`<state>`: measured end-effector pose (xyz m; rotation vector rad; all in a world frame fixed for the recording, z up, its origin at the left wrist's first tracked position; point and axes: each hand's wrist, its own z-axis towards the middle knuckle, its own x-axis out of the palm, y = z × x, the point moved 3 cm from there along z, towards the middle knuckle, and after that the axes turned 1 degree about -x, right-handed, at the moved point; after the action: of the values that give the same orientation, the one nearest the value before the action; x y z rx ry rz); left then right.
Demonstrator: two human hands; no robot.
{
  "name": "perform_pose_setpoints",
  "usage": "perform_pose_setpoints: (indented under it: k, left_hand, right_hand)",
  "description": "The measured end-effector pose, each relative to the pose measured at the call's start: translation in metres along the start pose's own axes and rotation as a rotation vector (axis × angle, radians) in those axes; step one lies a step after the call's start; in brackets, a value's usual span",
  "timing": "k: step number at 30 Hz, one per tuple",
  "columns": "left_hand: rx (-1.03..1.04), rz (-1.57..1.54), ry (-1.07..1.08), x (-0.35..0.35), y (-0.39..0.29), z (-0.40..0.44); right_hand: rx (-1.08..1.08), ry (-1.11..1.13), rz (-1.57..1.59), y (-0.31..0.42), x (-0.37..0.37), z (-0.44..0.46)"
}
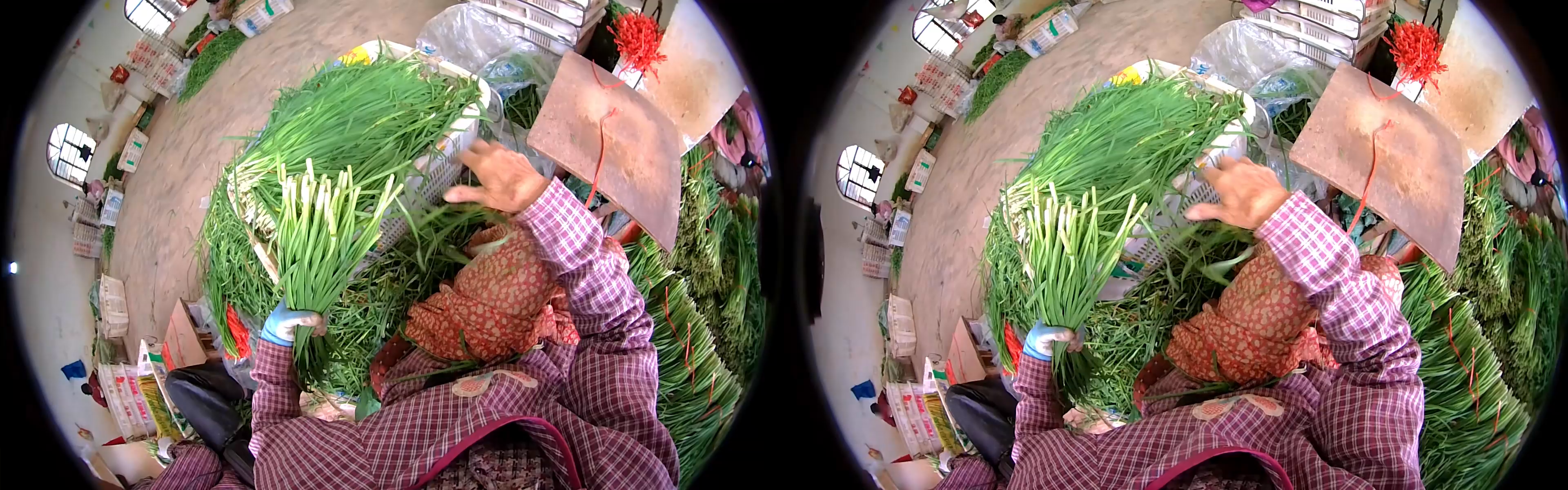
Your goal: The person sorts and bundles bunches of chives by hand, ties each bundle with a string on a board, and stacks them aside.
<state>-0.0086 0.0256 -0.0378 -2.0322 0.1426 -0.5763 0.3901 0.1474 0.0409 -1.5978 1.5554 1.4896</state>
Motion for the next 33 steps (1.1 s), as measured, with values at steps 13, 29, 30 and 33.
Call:
perform_pose_setpoints:
  k: [13, 29, 30, 33]
  left_hand:
    - [-0.001, 0.129, 0.109, 0.005, -0.002, 0.001]
    - [0.025, 0.143, 0.125, -0.003, -0.001, -0.008]
    - [0.028, 0.143, 0.128, -0.003, -0.001, -0.010]
    - [0.021, 0.158, 0.125, -0.006, -0.002, -0.009]
  right_hand:
    - [-0.369, -0.737, -0.379, 0.044, -0.015, 0.032]
    - [-0.315, -0.076, 0.185, 0.014, 0.027, 0.021]
    - [-0.256, -0.115, 0.024, -0.002, 0.023, 0.027]
    - [-0.301, -0.245, 0.047, -0.002, 0.009, 0.019]
